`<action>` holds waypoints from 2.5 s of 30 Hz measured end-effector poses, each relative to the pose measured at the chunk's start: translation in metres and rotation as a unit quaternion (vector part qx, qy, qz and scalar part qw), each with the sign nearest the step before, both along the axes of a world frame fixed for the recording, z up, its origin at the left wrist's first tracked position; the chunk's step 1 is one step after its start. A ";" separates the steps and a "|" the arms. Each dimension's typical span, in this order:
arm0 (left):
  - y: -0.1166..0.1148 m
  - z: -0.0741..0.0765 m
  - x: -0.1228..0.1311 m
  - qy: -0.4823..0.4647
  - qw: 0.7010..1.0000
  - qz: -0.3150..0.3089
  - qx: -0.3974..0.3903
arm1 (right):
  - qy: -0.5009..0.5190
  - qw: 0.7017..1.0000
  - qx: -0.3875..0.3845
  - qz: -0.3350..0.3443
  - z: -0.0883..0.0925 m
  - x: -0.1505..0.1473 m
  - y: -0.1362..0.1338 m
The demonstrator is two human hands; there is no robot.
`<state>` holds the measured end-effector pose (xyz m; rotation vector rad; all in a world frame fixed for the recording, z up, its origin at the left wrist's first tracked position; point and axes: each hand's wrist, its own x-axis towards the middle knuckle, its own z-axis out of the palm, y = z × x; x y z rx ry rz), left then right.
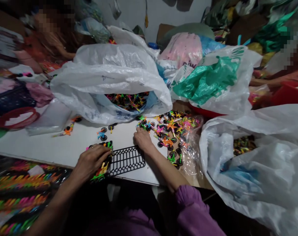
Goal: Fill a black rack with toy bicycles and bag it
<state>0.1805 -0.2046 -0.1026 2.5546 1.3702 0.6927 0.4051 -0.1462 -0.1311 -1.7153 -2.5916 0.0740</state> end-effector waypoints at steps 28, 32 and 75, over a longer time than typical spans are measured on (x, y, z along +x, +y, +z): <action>0.042 -0.003 -0.011 0.014 1.000 0.009 -0.010 | 0.403 0.887 -0.109 -0.199 0.003 -0.020 -0.012; 0.039 0.007 -0.008 0.036 0.999 0.025 0.019 | 0.497 0.839 -0.151 -0.160 0.001 -0.038 -0.029; -0.038 0.017 0.025 -0.066 0.982 0.177 0.031 | 0.308 0.934 -0.123 -0.135 0.024 -0.066 -0.082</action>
